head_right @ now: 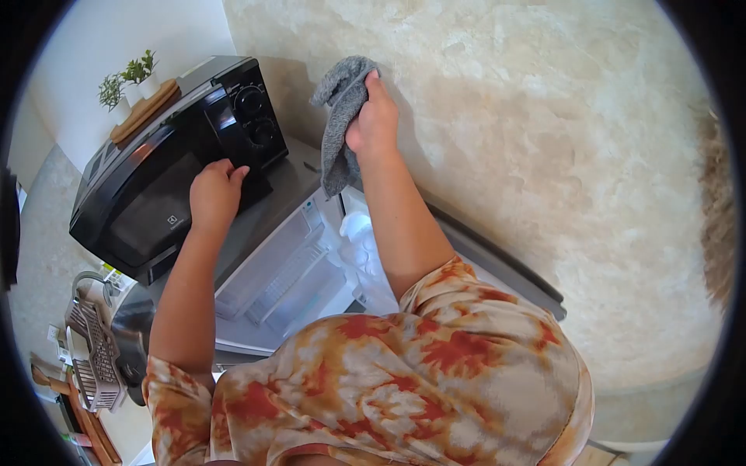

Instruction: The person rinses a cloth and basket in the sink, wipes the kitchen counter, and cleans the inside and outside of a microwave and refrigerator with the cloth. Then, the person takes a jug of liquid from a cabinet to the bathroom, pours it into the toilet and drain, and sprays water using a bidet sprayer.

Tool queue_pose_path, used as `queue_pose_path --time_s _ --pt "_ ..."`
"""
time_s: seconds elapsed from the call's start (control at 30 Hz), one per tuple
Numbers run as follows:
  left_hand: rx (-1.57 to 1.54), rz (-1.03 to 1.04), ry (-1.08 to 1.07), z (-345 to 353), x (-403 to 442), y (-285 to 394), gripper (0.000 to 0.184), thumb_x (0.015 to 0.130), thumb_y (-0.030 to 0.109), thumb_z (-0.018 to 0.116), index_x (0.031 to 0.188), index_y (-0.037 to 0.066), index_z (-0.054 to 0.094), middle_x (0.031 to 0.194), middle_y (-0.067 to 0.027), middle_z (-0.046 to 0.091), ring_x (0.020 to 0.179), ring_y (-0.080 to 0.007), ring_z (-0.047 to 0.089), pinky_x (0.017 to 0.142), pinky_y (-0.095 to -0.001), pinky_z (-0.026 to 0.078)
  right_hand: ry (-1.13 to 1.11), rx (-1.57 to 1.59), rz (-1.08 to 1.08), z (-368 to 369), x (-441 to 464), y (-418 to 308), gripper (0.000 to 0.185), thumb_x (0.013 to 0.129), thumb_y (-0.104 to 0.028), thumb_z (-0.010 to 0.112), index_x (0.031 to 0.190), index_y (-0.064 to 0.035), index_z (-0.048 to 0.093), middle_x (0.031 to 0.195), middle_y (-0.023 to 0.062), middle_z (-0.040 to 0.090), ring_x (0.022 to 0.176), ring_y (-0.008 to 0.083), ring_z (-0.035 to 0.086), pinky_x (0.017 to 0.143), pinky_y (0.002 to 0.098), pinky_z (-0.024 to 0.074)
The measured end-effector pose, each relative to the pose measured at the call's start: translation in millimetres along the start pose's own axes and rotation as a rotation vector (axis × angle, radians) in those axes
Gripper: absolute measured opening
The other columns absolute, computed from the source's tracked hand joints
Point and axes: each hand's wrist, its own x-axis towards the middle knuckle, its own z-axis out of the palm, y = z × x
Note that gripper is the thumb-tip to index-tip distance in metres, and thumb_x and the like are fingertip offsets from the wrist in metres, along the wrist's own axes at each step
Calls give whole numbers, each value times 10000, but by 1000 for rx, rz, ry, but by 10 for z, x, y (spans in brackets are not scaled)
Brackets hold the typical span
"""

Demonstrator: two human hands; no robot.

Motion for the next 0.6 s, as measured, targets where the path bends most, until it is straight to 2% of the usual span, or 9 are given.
queue_pose_path --time_s 0.27,0.3,0.37,0.43,0.47,0.5,0.53,0.57,0.6 --pt "141 -179 36 309 386 -222 283 822 304 623 776 26 600 816 -150 616 764 -334 609 659 -412 486 46 240 -8 294 561 467 327 974 -301 411 1058 -25 565 1015 83 611 909 226 584 804 371 472" --pt "136 -141 44 288 368 -213 283 832 314 609 797 33 613 823 -148 619 767 -331 610 659 -410 487 17 241 -27 352 554 526 349 978 -295 376 1098 -15 547 1079 103 594 978 251 567 865 391 455" --pt "143 -129 55 211 319 -239 285 843 323 595 817 41 625 830 -146 621 770 -329 611 658 -409 487 -19 246 -18 469 548 638 375 982 -288 340 1137 -4 530 1144 123 576 1047 276 550 926 411 438" --pt "181 -99 -25 -87 239 -245 305 873 353 553 865 63 646 857 -137 627 791 -338 608 675 -413 486 -147 215 -112 594 521 736 352 982 -310 380 1075 -25 565 1022 70 609 959 202 568 844 350 450" --pt "213 -166 54 -383 149 -227 304 893 350 526 890 74 653 858 -131 626 802 -333 608 687 -410 485 -157 218 -92 629 541 817 352 982 -310 380 1075 -25 565 1022 70 609 959 202 568 844 350 450" --pt "248 -228 133 -680 52 -202 307 912 347 500 914 85 660 859 -126 625 812 -329 609 699 -407 483 -290 88 -185 653 618 910 334 973 -294 397 1080 -28 570 1015 81 613 972 220 562 860 357 441" --pt "242 -176 298 -900 -40 -394 300 924 331 487 934 87 661 877 -119 630 839 -312 611 720 -398 481 -420 -41 -284 668 699 1010 318 964 -279 415 1085 -32 575 1009 93 617 986 238 556 877 363 431" --pt "233 -117 460 -1148 -148 -716 295 935 316 473 953 90 663 895 -112 635 865 -295 613 741 -389 479 -419 -36 -279 673 762 1116 318 964 -279 415 1085 -32 575 1009 93 617 986 238 556 877 363 431" --pt "256 -240 530 -1414 -251 -977 293 947 298 458 1006 95 661 955 -102 643 909 -253 610 783 -357 469 -572 -572 -581 652 826 1214 300 948 -261 435 1081 -37 584 1011 111 614 1001 266 547 896 367 419"
